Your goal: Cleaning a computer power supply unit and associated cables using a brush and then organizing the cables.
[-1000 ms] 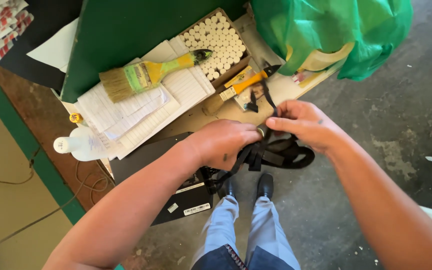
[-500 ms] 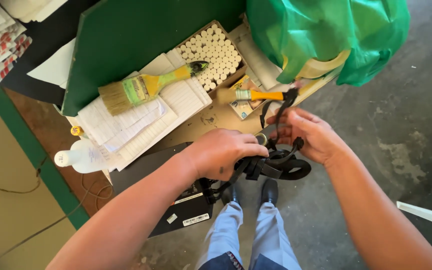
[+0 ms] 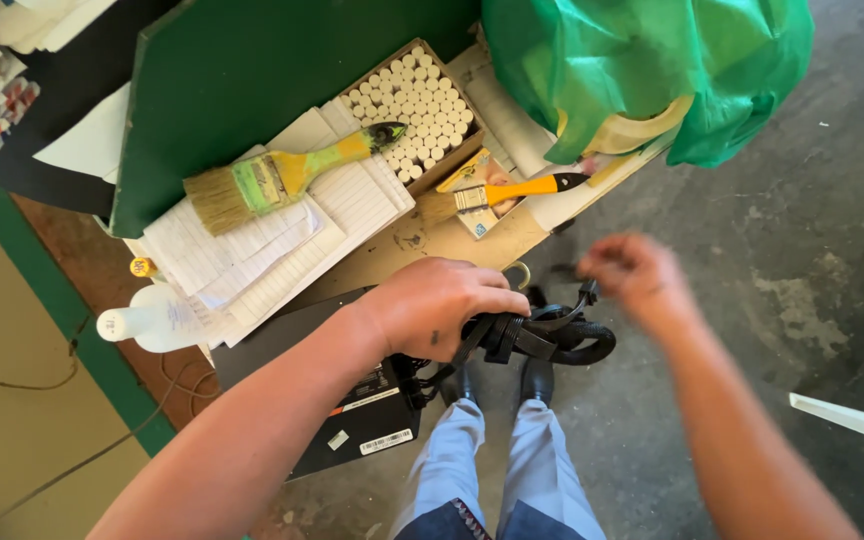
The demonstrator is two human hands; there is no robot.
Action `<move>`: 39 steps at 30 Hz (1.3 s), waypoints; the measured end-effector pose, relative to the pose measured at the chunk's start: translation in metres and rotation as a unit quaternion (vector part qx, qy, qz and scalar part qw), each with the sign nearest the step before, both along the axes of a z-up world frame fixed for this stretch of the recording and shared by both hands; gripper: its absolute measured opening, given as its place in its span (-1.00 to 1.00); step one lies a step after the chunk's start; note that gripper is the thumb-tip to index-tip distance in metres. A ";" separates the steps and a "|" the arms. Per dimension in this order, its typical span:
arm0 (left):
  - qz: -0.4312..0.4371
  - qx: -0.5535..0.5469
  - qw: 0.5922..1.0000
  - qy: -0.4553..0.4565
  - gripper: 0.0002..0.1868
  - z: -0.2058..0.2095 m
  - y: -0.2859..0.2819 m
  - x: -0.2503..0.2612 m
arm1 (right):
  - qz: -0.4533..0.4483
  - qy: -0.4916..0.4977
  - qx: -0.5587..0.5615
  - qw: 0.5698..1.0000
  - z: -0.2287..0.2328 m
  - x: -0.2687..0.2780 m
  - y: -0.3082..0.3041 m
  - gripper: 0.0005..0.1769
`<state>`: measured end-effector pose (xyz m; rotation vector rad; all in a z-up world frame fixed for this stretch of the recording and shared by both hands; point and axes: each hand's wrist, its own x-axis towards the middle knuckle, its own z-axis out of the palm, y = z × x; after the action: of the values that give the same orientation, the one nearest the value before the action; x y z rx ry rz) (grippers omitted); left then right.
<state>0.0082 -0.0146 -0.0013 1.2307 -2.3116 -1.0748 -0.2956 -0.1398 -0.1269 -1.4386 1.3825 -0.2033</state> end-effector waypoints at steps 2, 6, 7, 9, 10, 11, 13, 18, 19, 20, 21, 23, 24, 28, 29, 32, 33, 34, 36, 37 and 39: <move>0.004 0.001 1.000 0.019 -0.27 -0.004 -0.003 -0.002 | -0.099 -0.149 0.050 0.983 -0.064 -0.030 0.029 -0.61; 0.015 0.011 0.999 0.049 -0.31 -0.009 -0.004 0.001 | 0.114 -0.178 -0.158 0.964 -0.055 0.002 0.090 -0.14; 0.014 0.017 0.999 0.045 -0.31 -0.008 -0.003 0.002 | 0.112 -0.183 -0.154 0.965 -0.060 0.017 0.102 -0.14; 0.012 0.030 0.998 0.057 -0.32 -0.008 -0.005 0.001 | -0.004 -0.287 -0.146 0.947 -0.066 0.042 0.124 -0.12; 0.007 0.034 0.998 0.055 -0.32 -0.005 -0.004 0.000 | -0.011 -0.288 -0.145 0.947 -0.060 0.053 0.127 -0.12; 0.011 0.035 0.997 0.061 -0.32 -0.002 -0.006 -0.001 | -0.024 -0.313 -0.164 0.935 -0.052 0.063 0.128 -0.14; 0.012 0.037 0.997 0.068 -0.32 -0.001 -0.008 -0.003 | -0.040 -0.336 -0.184 0.923 -0.046 0.070 0.128 -0.16; 0.027 0.074 0.995 0.059 -0.34 -0.002 -0.007 -0.003 | -0.047 -0.269 -0.074 0.959 -0.089 0.045 0.157 -0.48; 0.026 0.074 0.995 0.061 -0.34 -0.004 -0.007 -0.005 | -0.047 -0.267 -0.075 0.960 -0.104 0.038 0.167 -0.48; 0.031 0.081 0.995 0.048 -0.34 -0.006 -0.008 -0.006 | -0.064 -0.235 0.000 0.970 -0.119 0.030 0.178 -0.62; 0.037 0.087 0.995 0.033 -0.34 -0.007 -0.008 -0.007 | -0.079 -0.204 0.074 0.973 -0.134 0.024 0.187 -0.71; 0.046 0.091 0.995 0.016 -0.33 -0.007 -0.009 -0.008 | -0.066 -0.243 0.105 0.962 -0.053 0.043 0.181 -0.72; 0.056 0.095 0.994 -0.003 -0.32 -0.008 -0.008 -0.008 | -0.052 -0.283 0.138 0.948 -0.013 0.054 0.179 -0.69; 0.067 0.103 0.991 -0.043 -0.28 -0.006 -0.005 -0.011 | -0.206 -0.332 0.312 0.866 0.030 0.045 0.182 -0.66; 0.067 0.099 0.991 -0.059 -0.25 -0.004 -0.005 -0.012 | -0.211 -0.341 0.342 0.849 0.039 0.040 0.179 -0.67; 0.068 0.092 0.990 -0.082 -0.21 0.002 -0.004 -0.014 | -0.217 -0.386 0.396 0.805 0.058 0.030 0.173 -0.70; 0.069 0.091 0.989 -0.090 -0.21 0.004 -0.002 -0.014 | -0.218 -0.422 0.418 0.774 0.064 0.028 0.171 -0.72; 0.071 0.092 0.989 -0.090 -0.21 0.002 0.001 -0.014 | -0.217 -0.421 0.420 0.774 0.069 0.028 0.169 -0.72; 0.079 0.053 0.991 -0.097 -0.24 -0.005 0.006 -0.015 | -0.203 -0.255 0.406 0.854 0.079 0.026 0.163 -0.69; 0.082 0.052 0.991 -0.096 -0.24 -0.003 0.005 -0.015 | -0.200 -0.254 0.407 0.855 0.081 0.025 0.162 -0.69; 0.080 0.016 0.990 -0.116 -0.24 0.000 0.006 -0.016 | -0.177 -0.239 0.370 0.880 0.088 0.022 0.162 -0.67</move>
<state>-0.0078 -0.0085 -0.0008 1.5997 -2.3170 -0.9604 -0.2735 0.0226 -0.0392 -0.4477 1.1105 -0.2120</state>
